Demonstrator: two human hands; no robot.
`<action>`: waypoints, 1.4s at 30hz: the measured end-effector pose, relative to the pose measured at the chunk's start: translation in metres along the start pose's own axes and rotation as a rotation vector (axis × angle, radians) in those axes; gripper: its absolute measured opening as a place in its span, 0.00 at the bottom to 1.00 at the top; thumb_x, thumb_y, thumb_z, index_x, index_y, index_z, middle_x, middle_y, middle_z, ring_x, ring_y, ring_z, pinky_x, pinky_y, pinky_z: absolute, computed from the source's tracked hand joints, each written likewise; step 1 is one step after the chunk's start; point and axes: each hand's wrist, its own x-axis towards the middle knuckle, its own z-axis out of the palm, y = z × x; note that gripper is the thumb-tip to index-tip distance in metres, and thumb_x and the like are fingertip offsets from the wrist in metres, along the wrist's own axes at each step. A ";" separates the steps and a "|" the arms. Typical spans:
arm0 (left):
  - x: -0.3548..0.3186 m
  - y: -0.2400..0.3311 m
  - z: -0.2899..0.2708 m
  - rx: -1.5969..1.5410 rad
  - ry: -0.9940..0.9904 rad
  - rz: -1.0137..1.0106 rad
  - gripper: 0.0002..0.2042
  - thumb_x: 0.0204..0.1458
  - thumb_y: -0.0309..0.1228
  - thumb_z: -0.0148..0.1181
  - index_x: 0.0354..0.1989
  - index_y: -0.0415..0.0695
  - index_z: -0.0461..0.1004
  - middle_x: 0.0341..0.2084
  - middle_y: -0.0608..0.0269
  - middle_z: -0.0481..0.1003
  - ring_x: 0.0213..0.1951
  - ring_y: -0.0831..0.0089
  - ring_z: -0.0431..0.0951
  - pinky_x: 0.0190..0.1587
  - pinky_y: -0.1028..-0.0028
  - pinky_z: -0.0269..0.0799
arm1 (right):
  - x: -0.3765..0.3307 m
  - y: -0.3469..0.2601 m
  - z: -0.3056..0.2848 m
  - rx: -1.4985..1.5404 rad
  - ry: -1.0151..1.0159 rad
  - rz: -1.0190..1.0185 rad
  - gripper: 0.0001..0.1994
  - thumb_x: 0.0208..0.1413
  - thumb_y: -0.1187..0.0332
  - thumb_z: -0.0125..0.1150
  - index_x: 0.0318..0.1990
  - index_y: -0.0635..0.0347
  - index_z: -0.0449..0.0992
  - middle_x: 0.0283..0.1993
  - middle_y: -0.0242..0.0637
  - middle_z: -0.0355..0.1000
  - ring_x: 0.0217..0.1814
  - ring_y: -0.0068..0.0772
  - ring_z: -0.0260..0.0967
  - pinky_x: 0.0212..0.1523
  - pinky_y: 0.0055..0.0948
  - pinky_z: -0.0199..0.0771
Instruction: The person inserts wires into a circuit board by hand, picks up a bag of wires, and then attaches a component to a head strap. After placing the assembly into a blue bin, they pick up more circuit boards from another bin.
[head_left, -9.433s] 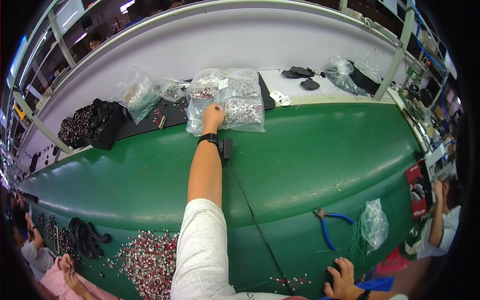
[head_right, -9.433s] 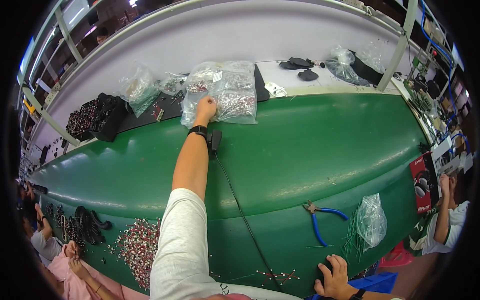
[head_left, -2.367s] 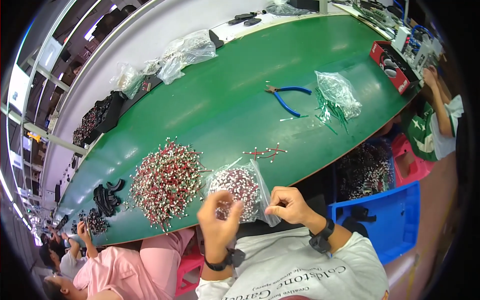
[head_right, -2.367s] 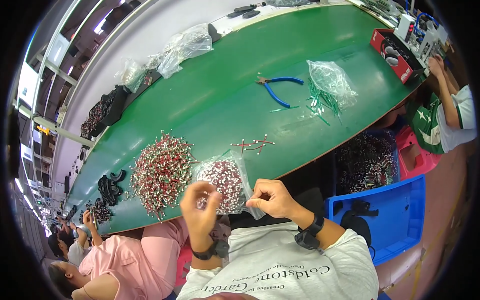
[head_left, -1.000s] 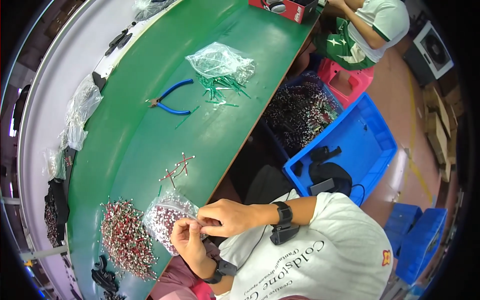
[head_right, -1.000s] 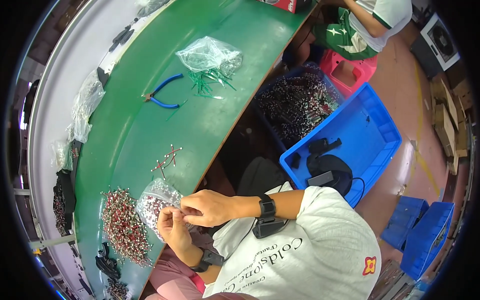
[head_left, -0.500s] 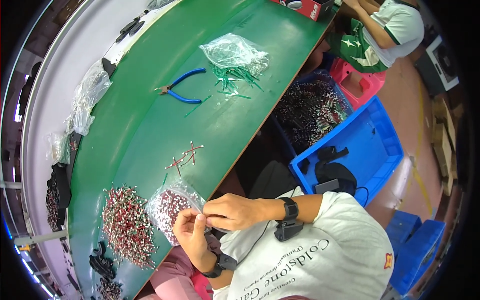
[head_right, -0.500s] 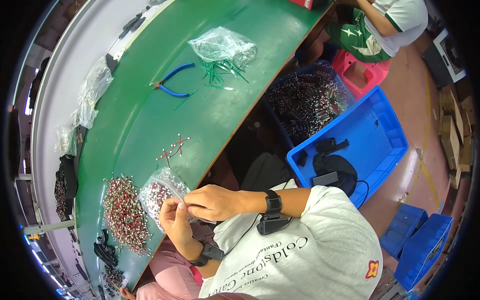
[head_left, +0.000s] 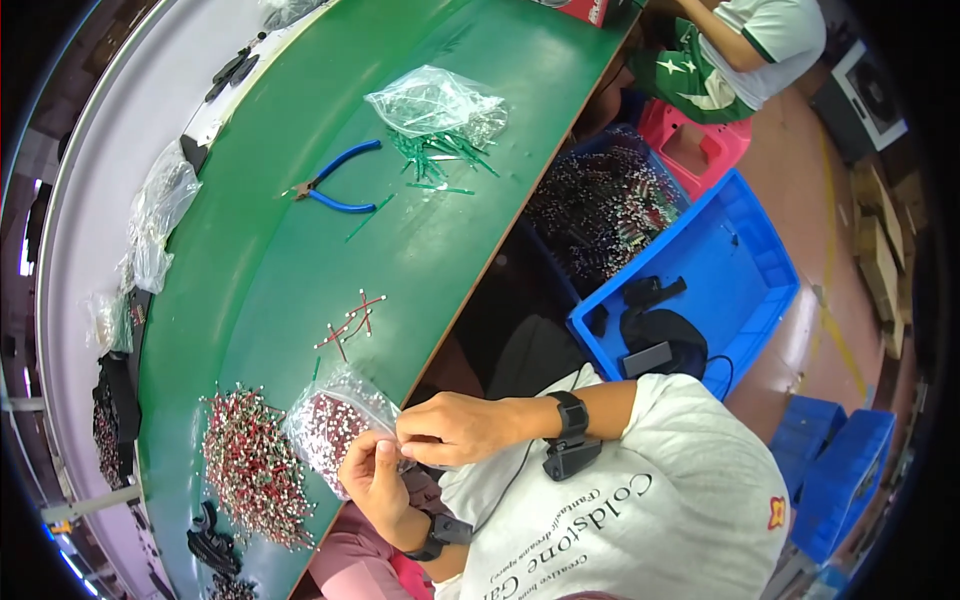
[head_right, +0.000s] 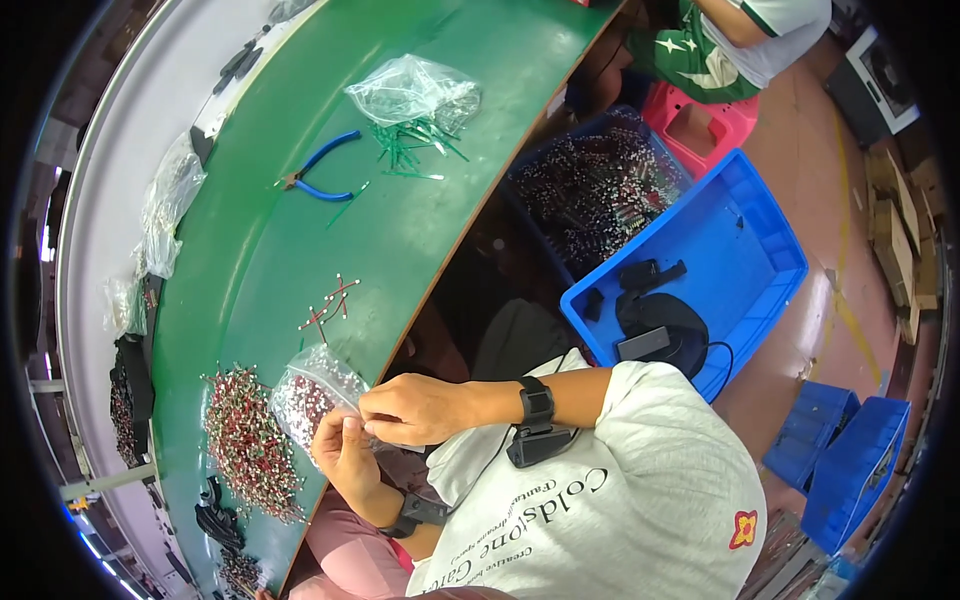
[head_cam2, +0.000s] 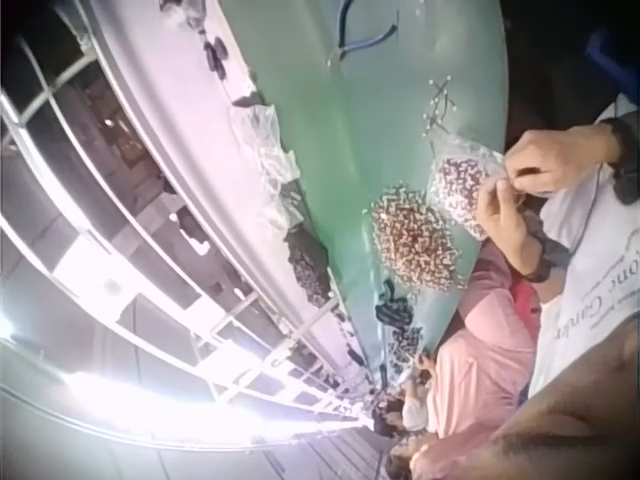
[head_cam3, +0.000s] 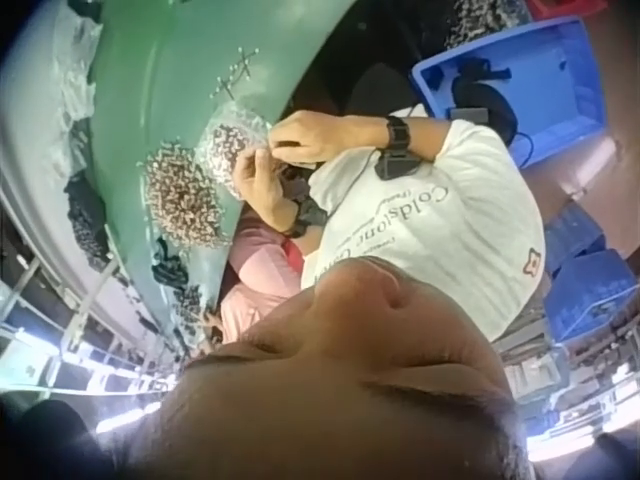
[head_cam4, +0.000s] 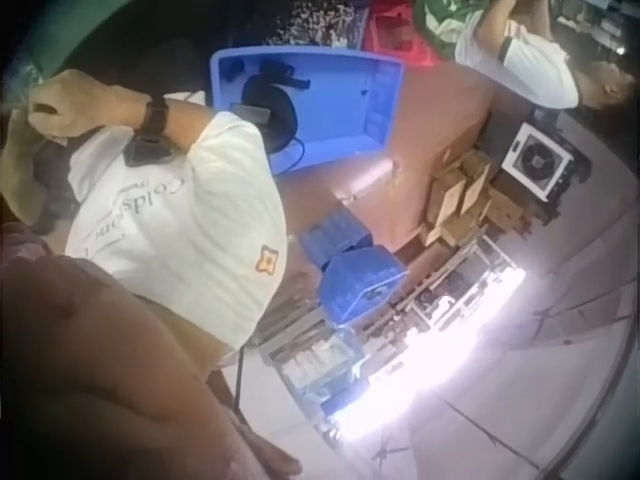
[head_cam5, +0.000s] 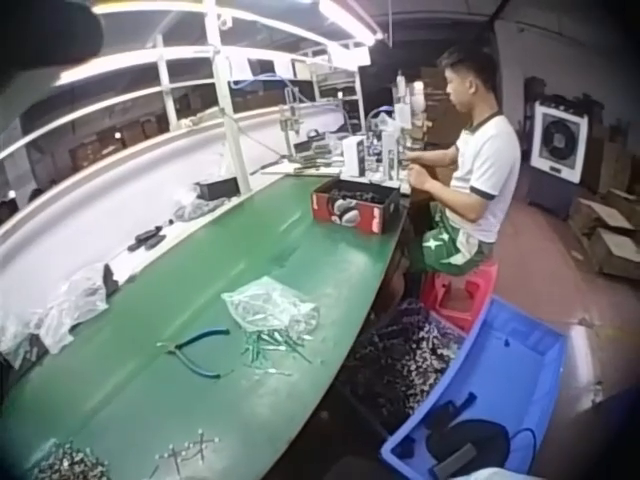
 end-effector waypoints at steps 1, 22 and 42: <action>0.000 -0.001 0.000 0.001 -0.008 -0.004 0.06 0.57 0.26 0.58 0.34 0.35 0.71 0.28 0.64 0.72 0.30 0.78 0.71 0.34 0.80 0.68 | -0.001 0.001 0.000 -0.001 0.009 0.002 0.08 0.53 0.70 0.54 0.27 0.65 0.66 0.21 0.45 0.66 0.22 0.48 0.65 0.24 0.40 0.63; -0.005 0.005 0.010 0.254 -0.102 0.035 0.04 0.56 0.22 0.52 0.29 0.37 0.69 0.26 0.68 0.71 0.28 0.84 0.67 0.31 0.83 0.61 | 0.001 -0.003 -0.009 0.187 -0.038 0.199 0.14 0.56 0.61 0.63 0.29 0.62 0.67 0.22 0.28 0.67 0.22 0.17 0.61 0.22 0.22 0.62; -0.004 0.020 0.033 0.773 0.078 0.307 0.05 0.35 0.18 0.57 0.21 0.38 0.69 0.16 0.60 0.67 0.19 0.69 0.67 0.24 0.73 0.61 | 0.008 -0.003 -0.007 -0.216 0.076 -0.072 0.06 0.43 0.74 0.60 0.22 0.63 0.68 0.18 0.41 0.66 0.17 0.41 0.67 0.19 0.33 0.66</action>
